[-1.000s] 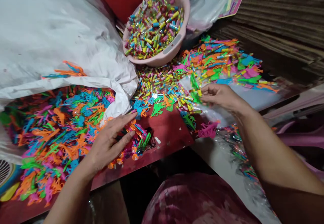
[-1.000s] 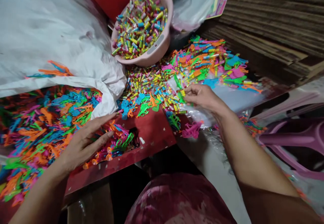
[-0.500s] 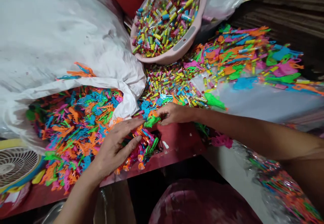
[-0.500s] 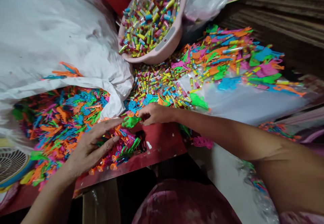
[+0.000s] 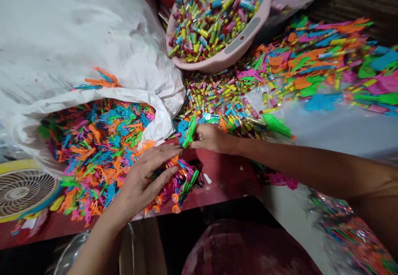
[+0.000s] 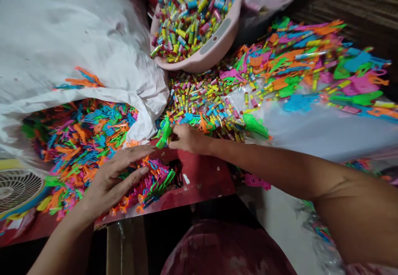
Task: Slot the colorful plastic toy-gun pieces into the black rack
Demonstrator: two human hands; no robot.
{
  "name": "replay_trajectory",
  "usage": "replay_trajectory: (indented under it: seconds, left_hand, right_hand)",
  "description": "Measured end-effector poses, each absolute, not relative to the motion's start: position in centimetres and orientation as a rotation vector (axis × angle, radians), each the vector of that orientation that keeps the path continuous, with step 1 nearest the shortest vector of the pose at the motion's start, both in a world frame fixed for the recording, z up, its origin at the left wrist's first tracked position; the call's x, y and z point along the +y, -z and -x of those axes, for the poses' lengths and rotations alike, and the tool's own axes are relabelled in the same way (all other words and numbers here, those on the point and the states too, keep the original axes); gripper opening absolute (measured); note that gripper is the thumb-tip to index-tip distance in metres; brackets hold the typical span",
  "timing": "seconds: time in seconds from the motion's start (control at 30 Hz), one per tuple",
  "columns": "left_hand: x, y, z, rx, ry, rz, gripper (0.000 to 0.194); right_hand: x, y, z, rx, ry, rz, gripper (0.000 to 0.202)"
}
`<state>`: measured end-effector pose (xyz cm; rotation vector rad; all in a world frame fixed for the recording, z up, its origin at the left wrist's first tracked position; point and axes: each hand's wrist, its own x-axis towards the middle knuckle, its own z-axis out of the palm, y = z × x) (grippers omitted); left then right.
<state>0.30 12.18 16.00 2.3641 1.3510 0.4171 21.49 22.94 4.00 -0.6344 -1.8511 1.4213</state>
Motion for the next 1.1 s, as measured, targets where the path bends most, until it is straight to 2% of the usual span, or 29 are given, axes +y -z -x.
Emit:
replay_trajectory:
  seconds: [0.2,0.4,0.63,0.77,0.9,1.1]
  left_hand:
    - [12.2,-16.1,-0.5,1.348,-0.387,-2.346,0.042]
    - [12.3,-16.5,-0.9,1.376,-0.366,-2.359,0.040]
    - [12.3,-16.7,-0.9,1.376,-0.350,-2.397,0.045]
    - [12.3,-16.6,-1.0,1.378,-0.363,-2.397,0.043]
    - [12.2,-16.4,-0.9,1.380,-0.358,-2.402,0.046]
    - [12.4,-16.4,-1.0,1.364,-0.352,-2.451,0.043]
  right_hand:
    - [22.9,-4.8,-23.0,-2.004,-1.514,0.523,0.027]
    - [21.8,-3.7,-21.6,-2.054,-1.434,0.538,0.038]
    - [21.0,-2.6,-20.1,-2.230,-1.279,0.545,0.021]
    - [20.9,-2.6,-20.0,-2.296,-1.182,0.476,0.004]
    - [21.5,-3.0,-19.9,-2.404,-1.075,0.430,0.007]
    - [22.9,-4.7,-19.9,-2.583,-1.176,0.276,0.007]
